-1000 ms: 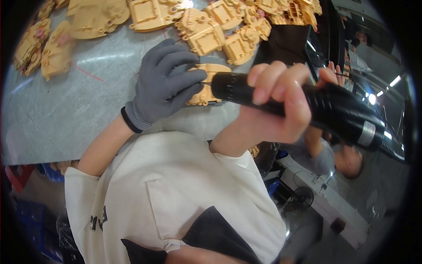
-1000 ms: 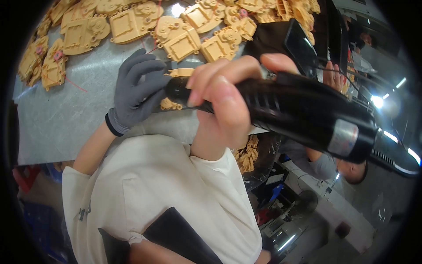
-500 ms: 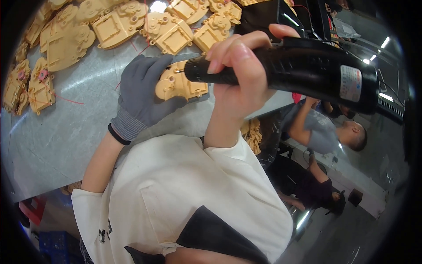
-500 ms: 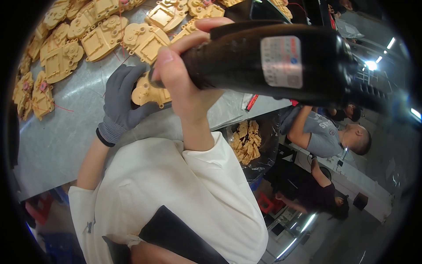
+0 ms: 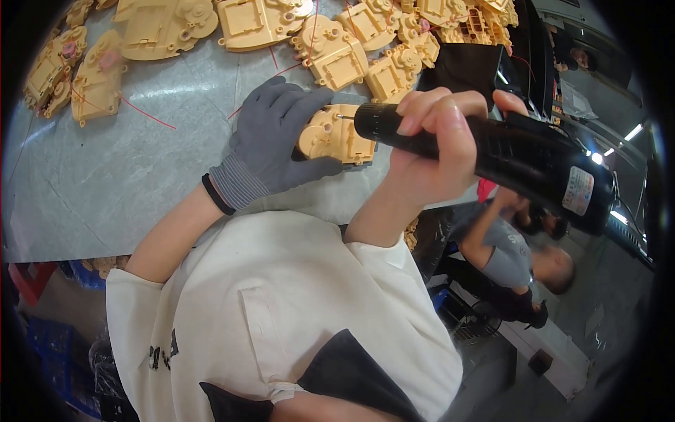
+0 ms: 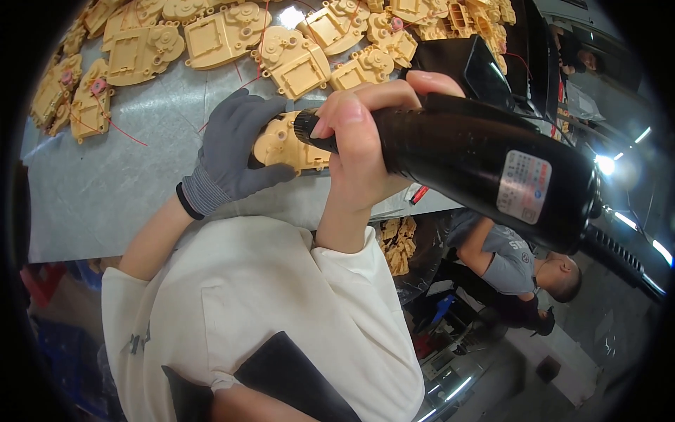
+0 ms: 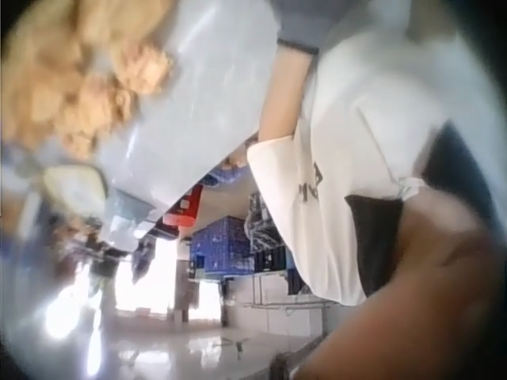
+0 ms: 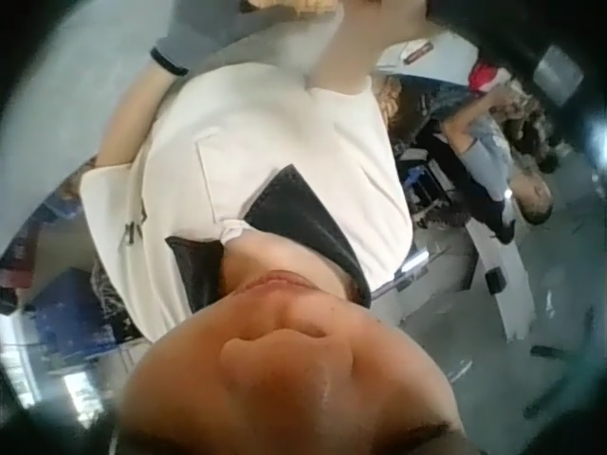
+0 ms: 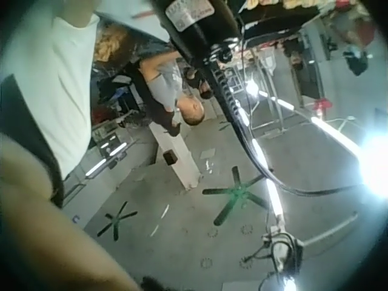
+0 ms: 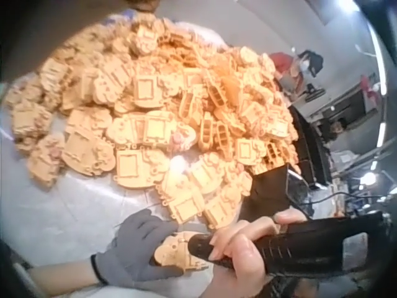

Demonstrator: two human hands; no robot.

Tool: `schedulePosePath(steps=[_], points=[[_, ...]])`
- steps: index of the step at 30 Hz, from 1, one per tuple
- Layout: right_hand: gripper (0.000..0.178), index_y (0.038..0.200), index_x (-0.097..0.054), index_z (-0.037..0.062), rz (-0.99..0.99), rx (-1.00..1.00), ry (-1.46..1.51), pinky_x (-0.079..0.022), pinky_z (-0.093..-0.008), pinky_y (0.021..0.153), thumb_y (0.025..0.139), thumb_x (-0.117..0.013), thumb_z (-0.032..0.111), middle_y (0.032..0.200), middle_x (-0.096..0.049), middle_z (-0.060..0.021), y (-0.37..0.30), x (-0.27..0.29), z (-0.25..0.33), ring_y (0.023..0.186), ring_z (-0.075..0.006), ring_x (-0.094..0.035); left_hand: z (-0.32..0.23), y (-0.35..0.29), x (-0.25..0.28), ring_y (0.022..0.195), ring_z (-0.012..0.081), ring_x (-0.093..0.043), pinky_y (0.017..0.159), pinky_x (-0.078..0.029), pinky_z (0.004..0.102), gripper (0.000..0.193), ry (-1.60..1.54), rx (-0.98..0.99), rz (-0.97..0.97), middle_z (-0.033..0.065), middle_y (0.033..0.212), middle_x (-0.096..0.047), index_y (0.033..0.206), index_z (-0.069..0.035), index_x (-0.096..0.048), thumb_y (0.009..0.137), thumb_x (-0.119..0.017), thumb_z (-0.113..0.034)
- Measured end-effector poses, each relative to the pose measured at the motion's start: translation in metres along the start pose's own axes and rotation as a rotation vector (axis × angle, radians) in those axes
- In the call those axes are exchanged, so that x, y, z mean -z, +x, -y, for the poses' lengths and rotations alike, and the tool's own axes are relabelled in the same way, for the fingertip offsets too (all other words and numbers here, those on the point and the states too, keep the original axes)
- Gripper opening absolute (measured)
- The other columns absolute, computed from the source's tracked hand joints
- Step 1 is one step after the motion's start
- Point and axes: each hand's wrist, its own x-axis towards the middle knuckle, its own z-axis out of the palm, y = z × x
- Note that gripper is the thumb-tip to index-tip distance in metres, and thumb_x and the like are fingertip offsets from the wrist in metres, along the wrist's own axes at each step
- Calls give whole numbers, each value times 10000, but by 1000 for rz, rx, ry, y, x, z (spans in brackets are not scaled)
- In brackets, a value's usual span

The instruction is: The person assembles a toy tank by attaching yellow plastic parts to a toy tank chassis with screws, using an electric screwdriver.

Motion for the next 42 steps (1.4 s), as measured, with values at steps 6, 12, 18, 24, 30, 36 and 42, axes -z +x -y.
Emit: schedulePosePath(steps=[6,12,18,24,30,36,42], points=[[474,1078,-314,32,-17,-75,-84,-462,-273,478,699,-593,-21,587,-524,-79,-3,-6,-1,451,-140,-497,-2,-2,-1,900,268,-528,894,-401,426,731,-12,4,-21,103,929,-551,1159,-50,-497,616,-725,-484],[479,1060,-321,49,43,-39,-177,-462,-254,471,693,-612,-49,581,-547,-94,-5,-9,-6,460,-150,-518,-2,-3,0,906,262,-535,920,-390,429,750,11,53,-6,83,928,-560,1171,-72,-492,595,-737,-485],[413,1084,-344,55,140,-8,-268,-408,-326,422,703,-481,-30,546,-452,-103,2,-6,-14,381,-197,-428,-2,-3,-2,859,224,-555,768,-413,377,749,9,112,-39,54,918,-568,1185,-88,-487,596,-740,-474],[459,1115,-324,36,64,5,-208,-430,-300,466,712,-534,-26,558,-492,-85,-8,-11,-11,416,-169,-457,-9,1,-9,775,252,-573,662,-430,381,724,2,155,15,87,852,-582,1186,-99,-465,617,-727,-461],[430,1125,-416,25,-168,-125,482,-372,-243,520,710,-521,-12,630,-381,2,14,37,3,542,-114,-394,-19,5,3,930,231,-576,815,-450,361,633,-418,539,56,126,1030,-587,1237,-51,-462,701,-698,-292],[159,906,-477,37,-86,263,316,-370,-297,666,767,-536,90,652,-435,-20,21,119,75,592,-136,-439,-45,-208,123,1070,237,-533,915,-458,334,481,-1029,744,-923,174,1181,-506,1257,25,-398,907,-450,-300],[234,1041,-494,30,-312,138,160,-332,-272,586,817,-485,99,633,-368,4,-8,114,37,561,-96,-388,18,-428,151,1089,240,-526,942,-407,318,470,455,1148,-1134,165,1222,-499,1236,25,-435,911,-469,-314]])
